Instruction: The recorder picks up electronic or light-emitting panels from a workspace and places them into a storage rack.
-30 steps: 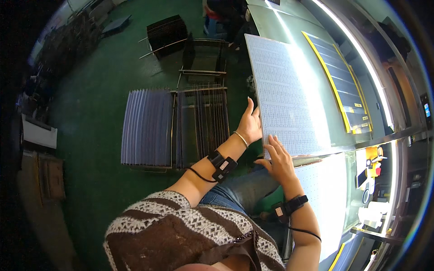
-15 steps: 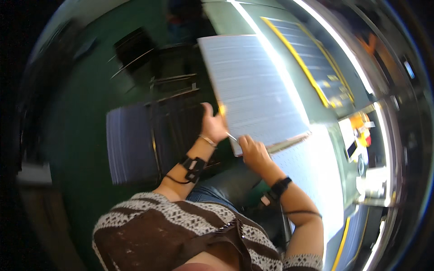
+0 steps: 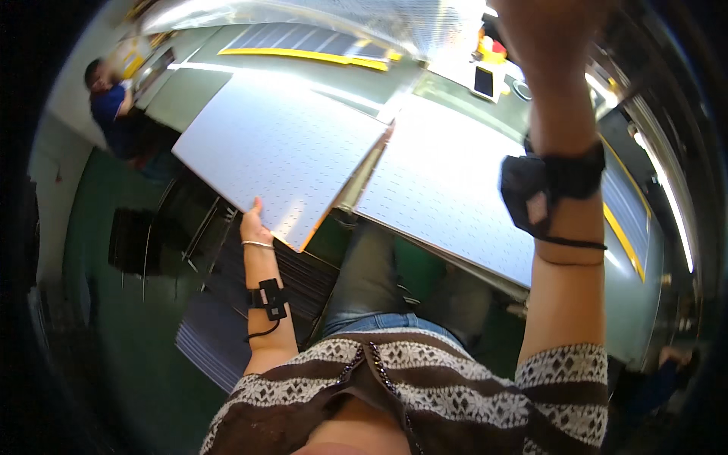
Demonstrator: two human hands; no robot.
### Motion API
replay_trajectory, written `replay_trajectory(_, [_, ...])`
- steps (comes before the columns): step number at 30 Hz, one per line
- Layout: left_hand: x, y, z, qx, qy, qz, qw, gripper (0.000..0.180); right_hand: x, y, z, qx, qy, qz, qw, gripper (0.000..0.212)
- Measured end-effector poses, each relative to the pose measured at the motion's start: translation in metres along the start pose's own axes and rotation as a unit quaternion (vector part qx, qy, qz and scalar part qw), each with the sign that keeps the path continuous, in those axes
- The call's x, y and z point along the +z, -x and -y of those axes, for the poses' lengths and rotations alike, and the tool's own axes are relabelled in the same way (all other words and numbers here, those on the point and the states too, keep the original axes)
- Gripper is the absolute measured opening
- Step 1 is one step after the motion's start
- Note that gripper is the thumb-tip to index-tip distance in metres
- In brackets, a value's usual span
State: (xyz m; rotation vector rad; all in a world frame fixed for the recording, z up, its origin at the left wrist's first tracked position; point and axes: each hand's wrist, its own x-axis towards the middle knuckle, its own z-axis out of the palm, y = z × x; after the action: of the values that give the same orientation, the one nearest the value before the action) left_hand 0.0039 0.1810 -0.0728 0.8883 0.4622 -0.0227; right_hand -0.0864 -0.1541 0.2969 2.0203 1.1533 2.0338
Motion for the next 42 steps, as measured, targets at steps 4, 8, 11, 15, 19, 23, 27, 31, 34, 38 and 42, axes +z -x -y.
replay_trajectory(4, [-0.059,-0.035,-0.024,0.417,-0.345,-0.178,0.821,0.056,-0.092,0.068,0.046,0.198,0.106,0.024,0.974,0.010])
replay_trajectory(8, [0.027,0.001,-0.063,0.044,-0.090,0.143,0.985,0.075,-0.181,0.143,0.138,0.599,-0.127,0.059,0.789,0.013])
replay_trajectory(11, [0.080,-0.023,-0.047,-0.282,-0.052,0.387,0.877,0.070,-0.220,0.200,0.194,0.784,-0.072,0.103,0.608,0.006])
replay_trajectory(15, [0.115,-0.057,0.004,-0.292,-0.374,0.381,0.794,0.053,-0.246,0.277,0.227,0.856,-0.038,0.115,0.503,0.032])
replay_trajectory(19, [0.143,-0.018,0.044,-0.093,-0.546,0.417,0.721,0.029,-0.294,0.326,0.260,0.911,0.060,0.082,0.400,0.014])
replay_trajectory(23, [0.156,0.010,0.057,0.034,-0.501,0.432,0.749,0.021,-0.316,0.323,0.275,0.869,0.176,0.176,0.428,0.012])
replay_trajectory(27, [0.149,0.001,0.057,0.036,-0.490,0.428,0.759,0.020,-0.305,0.324,0.276,0.842,0.237,0.205,0.439,0.017])
replay_trajectory(31, [0.144,0.001,0.052,0.027,-0.503,0.413,0.759,0.021,-0.301,0.321,0.275,0.805,0.278,0.259,0.455,0.018])
replay_trajectory(34, [0.135,-0.006,0.052,0.017,-0.500,0.413,0.761,0.021,-0.299,0.313,0.274,0.753,0.300,0.303,0.501,0.016])
replay_trajectory(38, [0.130,-0.007,0.052,0.017,-0.514,0.401,0.758,0.022,-0.298,0.310,0.276,0.766,0.292,0.300,0.487,0.016])
replay_trajectory(42, [0.128,-0.005,0.052,0.005,-0.510,0.396,0.764,0.022,-0.302,0.305,0.274,0.786,0.272,0.270,0.484,0.016])
